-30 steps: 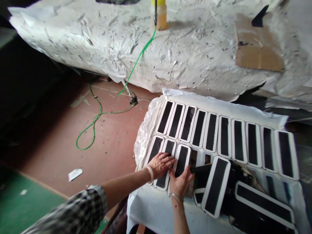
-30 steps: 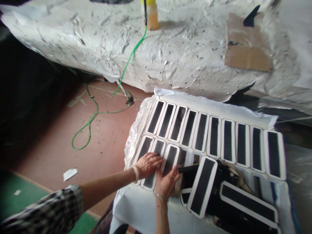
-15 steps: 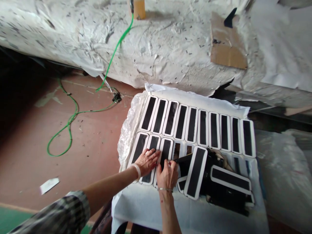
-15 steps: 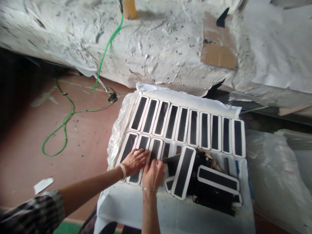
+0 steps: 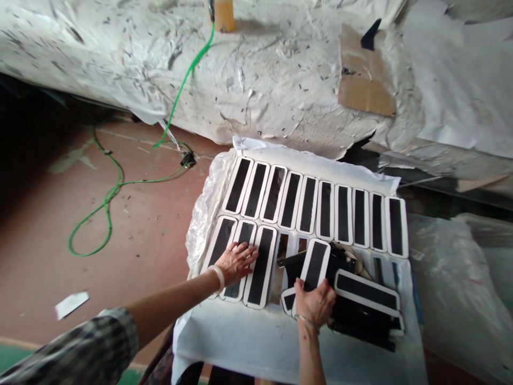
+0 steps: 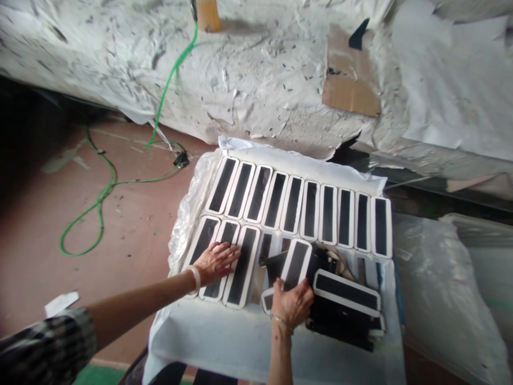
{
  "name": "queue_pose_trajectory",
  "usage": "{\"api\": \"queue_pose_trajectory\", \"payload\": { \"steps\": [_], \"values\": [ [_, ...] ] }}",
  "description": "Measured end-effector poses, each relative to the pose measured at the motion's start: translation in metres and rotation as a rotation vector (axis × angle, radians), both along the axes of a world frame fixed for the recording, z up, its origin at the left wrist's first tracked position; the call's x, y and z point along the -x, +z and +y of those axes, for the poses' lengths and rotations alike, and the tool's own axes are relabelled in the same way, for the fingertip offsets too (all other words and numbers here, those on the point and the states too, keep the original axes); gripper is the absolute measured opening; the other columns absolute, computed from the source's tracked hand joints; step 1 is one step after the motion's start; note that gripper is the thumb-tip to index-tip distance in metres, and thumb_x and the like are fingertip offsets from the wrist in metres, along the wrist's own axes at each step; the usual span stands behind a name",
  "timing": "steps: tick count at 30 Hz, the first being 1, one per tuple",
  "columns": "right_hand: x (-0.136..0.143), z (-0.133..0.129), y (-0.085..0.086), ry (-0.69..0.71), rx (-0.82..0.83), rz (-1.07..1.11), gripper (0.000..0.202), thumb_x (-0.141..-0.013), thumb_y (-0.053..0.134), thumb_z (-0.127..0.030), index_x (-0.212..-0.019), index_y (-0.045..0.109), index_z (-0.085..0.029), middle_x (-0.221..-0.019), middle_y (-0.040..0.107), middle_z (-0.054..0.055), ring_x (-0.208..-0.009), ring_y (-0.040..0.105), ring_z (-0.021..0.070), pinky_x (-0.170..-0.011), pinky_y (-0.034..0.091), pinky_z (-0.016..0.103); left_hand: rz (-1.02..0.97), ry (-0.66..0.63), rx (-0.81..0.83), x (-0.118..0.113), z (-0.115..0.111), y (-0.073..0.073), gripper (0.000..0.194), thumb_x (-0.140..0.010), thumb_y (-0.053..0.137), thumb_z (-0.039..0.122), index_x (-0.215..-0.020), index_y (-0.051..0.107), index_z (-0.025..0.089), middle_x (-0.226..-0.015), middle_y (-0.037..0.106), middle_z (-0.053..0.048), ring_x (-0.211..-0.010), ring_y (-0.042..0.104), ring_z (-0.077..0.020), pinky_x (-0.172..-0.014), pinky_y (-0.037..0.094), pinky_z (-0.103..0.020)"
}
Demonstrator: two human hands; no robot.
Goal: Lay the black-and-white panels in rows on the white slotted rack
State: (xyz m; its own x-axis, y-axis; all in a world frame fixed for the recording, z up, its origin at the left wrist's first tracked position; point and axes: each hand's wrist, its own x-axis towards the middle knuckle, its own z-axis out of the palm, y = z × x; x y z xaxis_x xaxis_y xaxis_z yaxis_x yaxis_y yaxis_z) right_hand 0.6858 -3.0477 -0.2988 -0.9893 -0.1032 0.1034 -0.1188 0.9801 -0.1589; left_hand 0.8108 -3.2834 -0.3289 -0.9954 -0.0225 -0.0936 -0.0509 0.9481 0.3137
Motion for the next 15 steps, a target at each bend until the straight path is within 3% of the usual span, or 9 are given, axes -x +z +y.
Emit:
{"api": "queue_pose_trajectory", "payload": {
  "steps": [3,6,8,10,13,15],
  "values": [
    [0.008,0.007,0.012,-0.083,0.253,-0.210,0.086,-0.061,0.068,-0.054,-0.127,0.049,-0.003,-0.114,0.053,0.025,-0.116,0.047,0.0416,-0.095,0.042,0.054,0.002,0.008,-0.004,0.001,0.002,0.002,0.048,-0.092,0.058,0.045,-0.134,0.051,0.025,-0.144,0.047,-0.006,-0.126,0.041,-0.0294,-0.103,0.031,-0.049],
    [0.015,0.022,0.038,-0.234,0.824,-0.541,0.081,-0.051,0.078,-0.054,-0.118,0.053,-0.016,-0.109,0.059,0.012,-0.102,0.057,0.0316,-0.091,0.048,0.047,0.004,0.016,-0.012,0.003,0.004,0.003,0.048,-0.090,0.060,0.043,-0.133,0.052,0.023,-0.143,0.046,-0.007,-0.127,0.041,-0.0289,-0.103,0.031,-0.049],
    [0.017,0.034,0.059,-0.308,1.138,-0.688,0.071,-0.053,0.080,-0.050,-0.113,0.055,-0.022,-0.105,0.062,0.006,-0.093,0.061,0.0253,-0.084,0.051,0.043,0.011,0.024,-0.018,0.003,0.006,0.002,0.048,-0.090,0.061,0.042,-0.133,0.052,0.022,-0.143,0.046,-0.008,-0.128,0.041,-0.0287,-0.104,0.032,-0.049],
    [0.015,0.051,0.078,-0.350,1.236,-0.734,0.056,-0.061,0.073,-0.052,-0.106,0.060,-0.023,-0.098,0.066,0.006,-0.090,0.063,0.0259,-0.081,0.053,0.045,0.022,0.025,-0.029,0.003,0.007,-0.001,0.048,-0.090,0.062,0.040,-0.132,0.052,0.020,-0.144,0.045,-0.009,-0.129,0.040,-0.0283,-0.105,0.032,-0.048],
    [0.005,0.084,0.092,-0.369,1.175,-0.802,0.047,-0.070,0.054,-0.067,-0.081,0.066,-0.023,-0.078,0.070,0.010,-0.078,0.067,0.0328,-0.077,0.053,0.057,0.054,-0.004,-0.058,0.003,0.009,-0.007,0.047,-0.088,0.064,0.035,-0.130,0.053,0.015,-0.144,0.045,-0.010,-0.132,0.038,-0.0275,-0.109,0.030,-0.046],
    [-0.004,0.105,0.093,-0.242,1.139,-0.952,0.051,-0.075,0.044,-0.072,-0.075,0.066,-0.026,-0.074,0.071,0.009,-0.068,0.067,0.0331,-0.077,0.052,0.062,0.082,-0.018,-0.078,0.004,0.010,-0.009,0.047,-0.087,0.066,0.031,-0.128,0.055,0.012,-0.142,0.047,-0.012,-0.132,0.039,-0.0272,-0.111,0.030,-0.044]
  ]
}}
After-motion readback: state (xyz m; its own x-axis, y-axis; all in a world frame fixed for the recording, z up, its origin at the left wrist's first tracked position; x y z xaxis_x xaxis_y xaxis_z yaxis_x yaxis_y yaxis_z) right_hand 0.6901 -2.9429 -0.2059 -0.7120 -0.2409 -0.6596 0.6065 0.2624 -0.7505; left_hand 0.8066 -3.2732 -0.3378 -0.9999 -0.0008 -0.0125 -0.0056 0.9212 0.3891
